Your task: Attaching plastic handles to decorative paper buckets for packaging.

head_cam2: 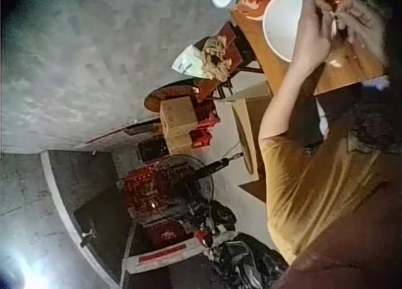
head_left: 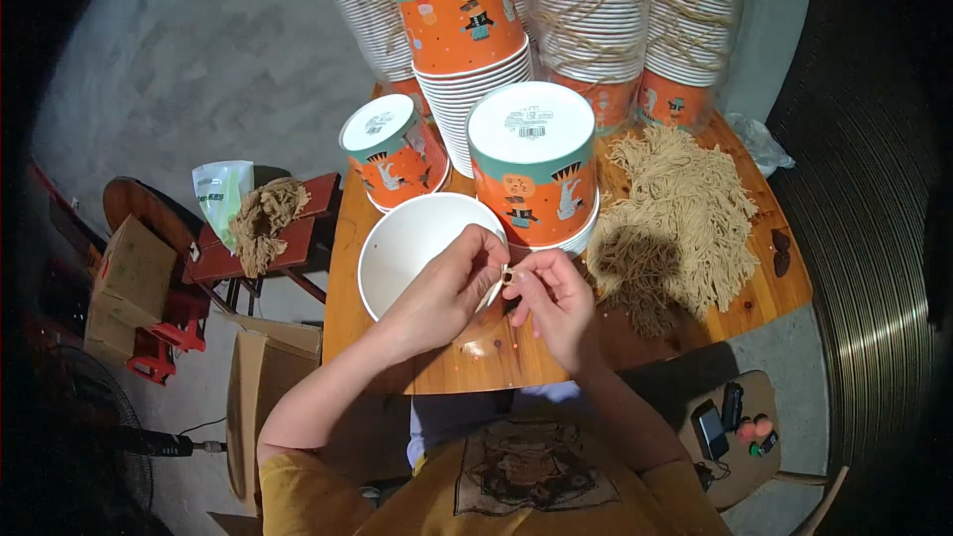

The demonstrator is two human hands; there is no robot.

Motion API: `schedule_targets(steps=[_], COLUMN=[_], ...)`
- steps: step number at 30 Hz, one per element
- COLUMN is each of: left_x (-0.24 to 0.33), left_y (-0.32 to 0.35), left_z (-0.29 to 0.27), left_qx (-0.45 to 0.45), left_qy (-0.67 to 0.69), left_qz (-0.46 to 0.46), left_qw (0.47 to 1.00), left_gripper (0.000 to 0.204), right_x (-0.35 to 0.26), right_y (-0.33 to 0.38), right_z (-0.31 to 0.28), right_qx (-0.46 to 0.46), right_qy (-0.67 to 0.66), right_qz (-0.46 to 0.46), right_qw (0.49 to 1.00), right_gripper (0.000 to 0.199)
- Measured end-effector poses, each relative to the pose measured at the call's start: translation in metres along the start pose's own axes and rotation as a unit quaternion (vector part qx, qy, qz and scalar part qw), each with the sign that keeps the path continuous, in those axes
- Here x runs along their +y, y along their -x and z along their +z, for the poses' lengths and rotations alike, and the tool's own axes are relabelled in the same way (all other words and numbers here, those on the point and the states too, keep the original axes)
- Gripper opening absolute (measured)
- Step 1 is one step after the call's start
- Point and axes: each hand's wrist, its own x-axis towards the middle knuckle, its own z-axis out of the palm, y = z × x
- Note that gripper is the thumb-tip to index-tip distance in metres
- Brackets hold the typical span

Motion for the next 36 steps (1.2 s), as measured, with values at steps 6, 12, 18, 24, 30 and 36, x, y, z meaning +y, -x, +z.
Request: schedule_targets(steps=[6, 12, 18, 24, 30, 36], left_x=[-0.006, -0.002, -0.004, -0.003, -0.008, -0.004], left_y=[0.000, 0.008, 0.008, 0.006, 0.012, 0.012], left_z=[-0.003, -0.007, -0.004, -0.001, -0.005, -0.001], left_qx=[0.010, 0.018, 0.000, 0.067, 0.030, 0.044], left_qy=[0.027, 0.008, 0.007, -0.105, 0.125, 0.122], left_qz=[-0.013, -0.018, -0.056, -0.002, -0.064, -0.098], left_qw=[1.000, 1.000, 0.998, 0.992, 0.990, 0.987], left_gripper=[0.010, 0.015, 0.013, 0.012, 0.007, 0.004], right_x=[0.017, 0.009, 0.001, 0.008, 0.009, 0.007], right_y=[-0.003, -0.001, -0.001, -0.001, 0.003, 0.005], right_z=[0.001, 0.003, 0.004, -0.001, 0.003, 0.005], right_qx=[-0.014, -0.013, -0.010, -0.026, -0.030, -0.020], right_qy=[-0.016, -0.011, -0.018, -0.005, -0.011, 0.001], right_qz=[-0.071, -0.035, -0.024, -0.031, -0.041, -0.049], right_qw=[0.997, 0.999, 0.999, 0.999, 0.999, 0.999], right_gripper=[0.009, 0.007, 0.008, 0.009, 0.008, 0.009])
